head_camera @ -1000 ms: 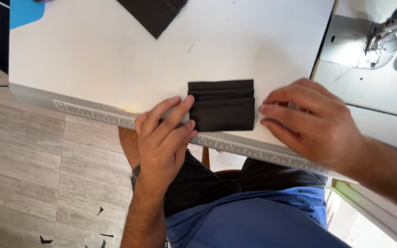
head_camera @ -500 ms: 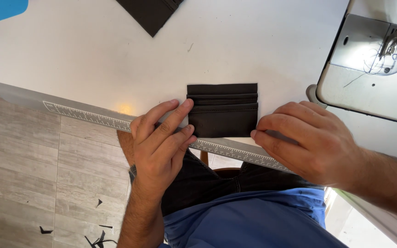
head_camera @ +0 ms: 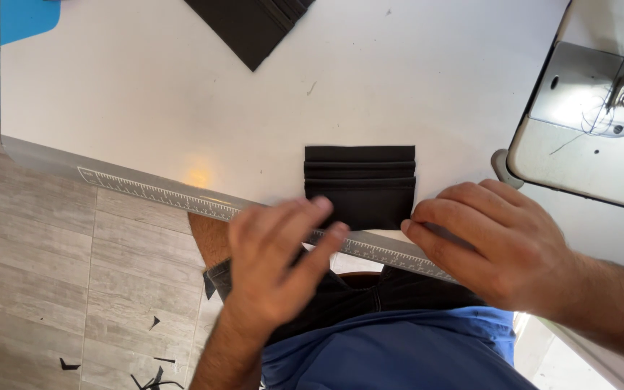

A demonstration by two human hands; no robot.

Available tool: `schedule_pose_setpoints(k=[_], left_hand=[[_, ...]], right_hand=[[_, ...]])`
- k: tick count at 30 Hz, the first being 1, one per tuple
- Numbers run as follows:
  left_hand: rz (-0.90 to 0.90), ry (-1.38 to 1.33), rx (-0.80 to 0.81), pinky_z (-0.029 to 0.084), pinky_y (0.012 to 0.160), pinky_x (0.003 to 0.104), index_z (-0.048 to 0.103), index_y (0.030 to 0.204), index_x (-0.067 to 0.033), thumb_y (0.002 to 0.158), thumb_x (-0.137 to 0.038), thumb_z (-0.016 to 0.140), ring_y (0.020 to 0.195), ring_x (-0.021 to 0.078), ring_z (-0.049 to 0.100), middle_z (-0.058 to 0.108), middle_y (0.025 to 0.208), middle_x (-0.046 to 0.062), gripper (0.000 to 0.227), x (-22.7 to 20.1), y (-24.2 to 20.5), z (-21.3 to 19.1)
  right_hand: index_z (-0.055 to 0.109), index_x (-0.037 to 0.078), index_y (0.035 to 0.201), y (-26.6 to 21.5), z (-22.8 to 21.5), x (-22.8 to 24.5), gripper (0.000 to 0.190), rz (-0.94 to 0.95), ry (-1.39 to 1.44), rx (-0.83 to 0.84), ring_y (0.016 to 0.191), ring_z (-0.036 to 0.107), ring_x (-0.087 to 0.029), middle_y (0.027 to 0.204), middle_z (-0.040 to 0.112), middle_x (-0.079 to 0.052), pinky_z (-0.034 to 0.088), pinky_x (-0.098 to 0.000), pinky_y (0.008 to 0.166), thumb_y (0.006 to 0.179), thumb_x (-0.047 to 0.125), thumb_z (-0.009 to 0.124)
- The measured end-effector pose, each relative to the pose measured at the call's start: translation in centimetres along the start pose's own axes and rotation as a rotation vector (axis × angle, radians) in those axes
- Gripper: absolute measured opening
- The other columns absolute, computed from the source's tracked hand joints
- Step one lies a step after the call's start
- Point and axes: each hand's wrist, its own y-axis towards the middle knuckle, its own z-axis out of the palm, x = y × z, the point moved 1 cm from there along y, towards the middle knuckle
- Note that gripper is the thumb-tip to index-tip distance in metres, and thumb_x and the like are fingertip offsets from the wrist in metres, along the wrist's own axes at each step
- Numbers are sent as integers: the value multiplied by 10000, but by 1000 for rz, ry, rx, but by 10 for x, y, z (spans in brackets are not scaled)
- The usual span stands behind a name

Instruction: Applying glue to leather pieces and folding them to assemble card slots for a wallet

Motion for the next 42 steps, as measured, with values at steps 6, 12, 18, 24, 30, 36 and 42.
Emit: schedule_pose_setpoints(k=[6, 12, 18, 24, 30, 36, 42], left_hand=[[160, 235, -36, 473, 817, 323, 759, 1155, -138, 1109, -317, 503, 1026, 143, 697, 723, 1160, 19, 316, -11, 6, 21], [159, 318, -49, 517, 885, 299, 758, 1194, -166, 1125, -367, 433, 1072, 118, 682, 712, 1185, -14, 388, -12, -6, 27], [130, 340, -114, 532, 988, 311, 755, 1221, -158, 1130, -354, 446, 1148, 134, 684, 718, 1229, -19, 378, -15, -23, 39], [107, 253, -163, 551, 1024, 328, 765, 1185, -99, 1115, -311, 524, 1153, 176, 717, 733, 1237, 46, 329, -15, -24, 34], [-59, 171, -342, 557, 930, 351, 753, 971, -65, 1047, -224, 604, 1015, 210, 734, 772, 1086, 87, 230, 2, -15, 7], [-29, 124, -281, 510, 942, 341, 727, 997, -68, 1088, -199, 575, 1071, 224, 760, 771, 1143, 93, 220, 13, -15, 3], [-20, 128, -406, 514, 890, 312, 723, 939, -103, 1067, -182, 626, 1047, 184, 771, 775, 1102, 62, 178, 22, -23, 15]], right_hand=[[719, -22, 973, -2, 1, 0, 65, 4, -17, 20, 774, 650, -306, 961, 681, -184, 493, -389, 603, 971, 18, 667], [735, 22, 1002, -4, 1, 3, 111, 8, -130, 62, 921, 696, -307, 1110, 720, -179, 558, -395, 697, 986, 108, 666], [746, 24, 1014, 3, 1, 6, 109, -71, -170, 89, 1130, 723, -307, 1223, 753, -152, 504, -386, 815, 994, 73, 651], [768, 36, 997, 5, 2, 12, 86, -75, -213, 103, 1123, 737, -303, 1198, 774, -137, 507, -402, 771, 980, 50, 686], [736, 47, 921, 11, 3, 17, 102, -48, -200, 91, 1083, 752, -317, 1171, 784, -118, 463, -398, 795, 993, 35, 665], [737, 37, 894, 15, 7, 14, 69, -80, -161, 110, 1032, 769, -360, 1108, 791, -160, 469, -416, 766, 953, 42, 700], [745, 16, 835, 23, 13, 15, 105, -67, -137, 112, 988, 765, -366, 1065, 789, -179, 510, -399, 688, 908, -57, 729]])
